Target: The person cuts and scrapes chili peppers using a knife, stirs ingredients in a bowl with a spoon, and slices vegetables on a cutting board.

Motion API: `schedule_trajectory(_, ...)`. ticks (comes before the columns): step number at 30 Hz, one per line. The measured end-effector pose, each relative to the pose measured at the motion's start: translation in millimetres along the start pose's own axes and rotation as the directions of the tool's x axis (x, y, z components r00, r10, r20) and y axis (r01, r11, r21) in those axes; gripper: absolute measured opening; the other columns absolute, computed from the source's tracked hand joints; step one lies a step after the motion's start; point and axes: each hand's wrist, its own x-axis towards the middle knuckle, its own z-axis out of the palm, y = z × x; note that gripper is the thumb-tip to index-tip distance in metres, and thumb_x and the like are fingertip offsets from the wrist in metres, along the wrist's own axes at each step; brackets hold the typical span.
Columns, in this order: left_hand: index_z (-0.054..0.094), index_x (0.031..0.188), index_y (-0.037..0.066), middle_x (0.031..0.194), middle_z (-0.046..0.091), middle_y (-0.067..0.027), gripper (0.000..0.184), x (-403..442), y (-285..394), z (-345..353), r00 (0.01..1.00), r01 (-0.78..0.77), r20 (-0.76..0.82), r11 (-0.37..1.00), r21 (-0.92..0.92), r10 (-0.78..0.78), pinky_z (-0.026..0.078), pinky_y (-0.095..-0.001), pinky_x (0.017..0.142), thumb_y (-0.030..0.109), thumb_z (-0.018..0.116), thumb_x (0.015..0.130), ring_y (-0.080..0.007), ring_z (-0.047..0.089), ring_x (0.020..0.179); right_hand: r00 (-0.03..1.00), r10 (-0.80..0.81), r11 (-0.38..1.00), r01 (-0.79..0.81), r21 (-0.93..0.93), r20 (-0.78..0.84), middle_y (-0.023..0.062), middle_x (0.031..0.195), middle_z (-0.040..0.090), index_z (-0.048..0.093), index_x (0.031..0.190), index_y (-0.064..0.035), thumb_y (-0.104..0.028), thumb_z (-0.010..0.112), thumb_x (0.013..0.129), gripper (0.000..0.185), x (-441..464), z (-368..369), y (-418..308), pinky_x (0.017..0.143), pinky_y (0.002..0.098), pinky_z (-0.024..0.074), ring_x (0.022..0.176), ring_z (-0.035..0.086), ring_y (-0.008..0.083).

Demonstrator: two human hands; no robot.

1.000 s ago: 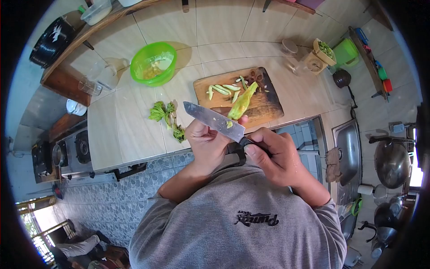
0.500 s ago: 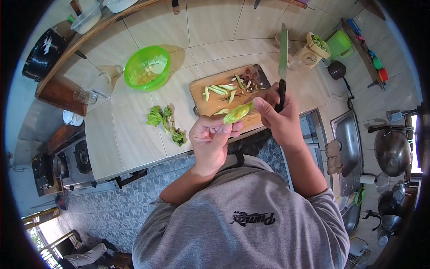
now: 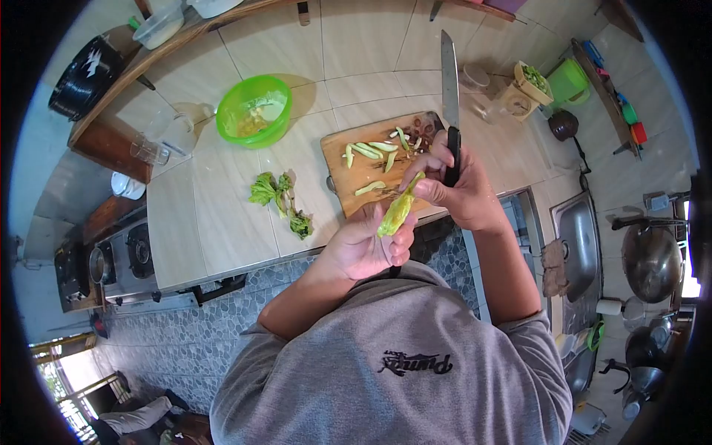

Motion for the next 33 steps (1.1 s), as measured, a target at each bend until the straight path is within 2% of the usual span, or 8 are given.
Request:
schedule_trajectory(8,0.054,0.110,0.001,0.091,0.057,-0.0077,0.033,-5,2,7,0.999,-0.002,0.037,0.998,0.063,-0.001,0.049,-0.0342,0.068,0.028,0.061,0.092,-0.0178,0.056,0.079,0.997,-0.043,0.998,0.045,0.037,-0.062,0.0057,0.079,0.062,0.035,0.087,-0.0096,-0.003,0.075,0.080,0.041,1,21,-9,0.065,0.0218,0.0434,0.075,0.056,0.0084)
schedule_trajectory(12,0.057,0.110,0.003,0.085,0.049,-0.0035,0.029,-13,4,12,1.000,-0.018,-0.013,0.996,0.084,0.020,0.045,-0.0308,0.066,0.024,0.064,0.091,-0.0140,0.049,0.074,0.991,-0.074,0.842,0.003,-0.539,-0.111,0.0052,0.068,0.056,0.047,0.084,-0.0044,-0.013,0.071,0.084,0.026,-6,20,-31,0.057,0.0265,0.0394,0.062,0.050,0.0102)
schedule_trajectory(14,0.053,0.113,0.001,0.091,0.054,-0.0062,0.032,-17,4,6,0.997,-0.063,0.045,0.998,0.023,0.062,0.047,-0.0324,0.069,0.024,0.061,0.092,-0.0161,0.054,0.079,0.961,-0.240,0.813,0.122,-0.569,-0.137,0.0068,0.063,0.052,0.053,0.083,-0.0022,-0.020,0.068,0.087,0.024,-13,22,-33,0.054,0.0294,0.0375,0.056,0.046,0.0141)
schedule_trajectory(20,0.059,0.104,0.004,0.081,0.050,-0.0030,0.026,-29,11,13,0.974,-0.140,-0.147,0.969,0.205,0.172,0.043,-0.0286,0.062,0.021,0.068,0.086,-0.0146,0.051,0.074,0.988,-0.034,0.593,0.140,-0.793,0.149,0.0117,0.063,0.053,0.057,0.082,-0.0033,-0.029,0.068,0.086,0.028,-50,49,-67,0.052,0.0380,0.0422,0.057,0.054,0.0332)
schedule_trajectory(25,0.061,0.098,0.006,0.081,0.050,-0.0023,0.024,-30,15,19,0.971,-0.193,-0.084,0.945,0.265,0.222,0.037,-0.0245,0.060,0.020,0.071,0.081,-0.0132,0.046,0.071,0.986,-0.023,0.601,0.144,-0.786,0.163,0.0116,0.063,0.056,0.058,0.078,-0.0032,-0.026,0.071,0.082,0.026,-62,58,-55,0.050,0.0378,0.0422,0.056,0.057,0.0311)
schedule_trajectory(26,0.059,0.094,0.000,0.088,0.058,-0.0088,0.031,-32,15,15,0.975,-0.206,-0.040,0.959,0.193,0.218,0.048,-0.0312,0.077,0.028,0.071,0.084,-0.0188,0.058,0.084,0.989,-0.014,0.614,0.122,-0.780,0.144,0.0114,0.062,0.056,0.058,0.078,-0.0024,-0.026,0.070,0.083,0.027,-62,59,-52,0.050,0.0362,0.0416,0.054,0.056,0.0303)
schedule_trajectory(29,0.060,0.096,0.007,0.081,0.050,-0.0021,0.029,-31,12,19,0.958,-0.204,-0.140,0.937,0.284,0.251,0.037,-0.0271,0.062,0.023,0.076,0.076,-0.0151,0.045,0.071,0.993,-0.001,0.626,0.094,-0.774,0.120,0.0115,0.062,0.055,0.058,0.079,-0.0029,-0.024,0.071,0.082,0.025,-61,61,-50,0.050,0.0373,0.0418,0.054,0.056,0.0306)
schedule_trajectory(33,0.060,0.095,0.006,0.081,0.050,-0.0023,0.033,-34,14,18,0.961,-0.184,-0.154,0.946,0.269,0.230,0.038,-0.0286,0.062,0.024,0.078,0.075,-0.0163,0.046,0.071,0.995,0.001,0.647,0.077,-0.759,0.101,0.0115,0.061,0.055,0.058,0.079,-0.0035,-0.022,0.073,0.080,0.024,-59,63,-50,0.049,0.0380,0.0418,0.055,0.057,0.0309)
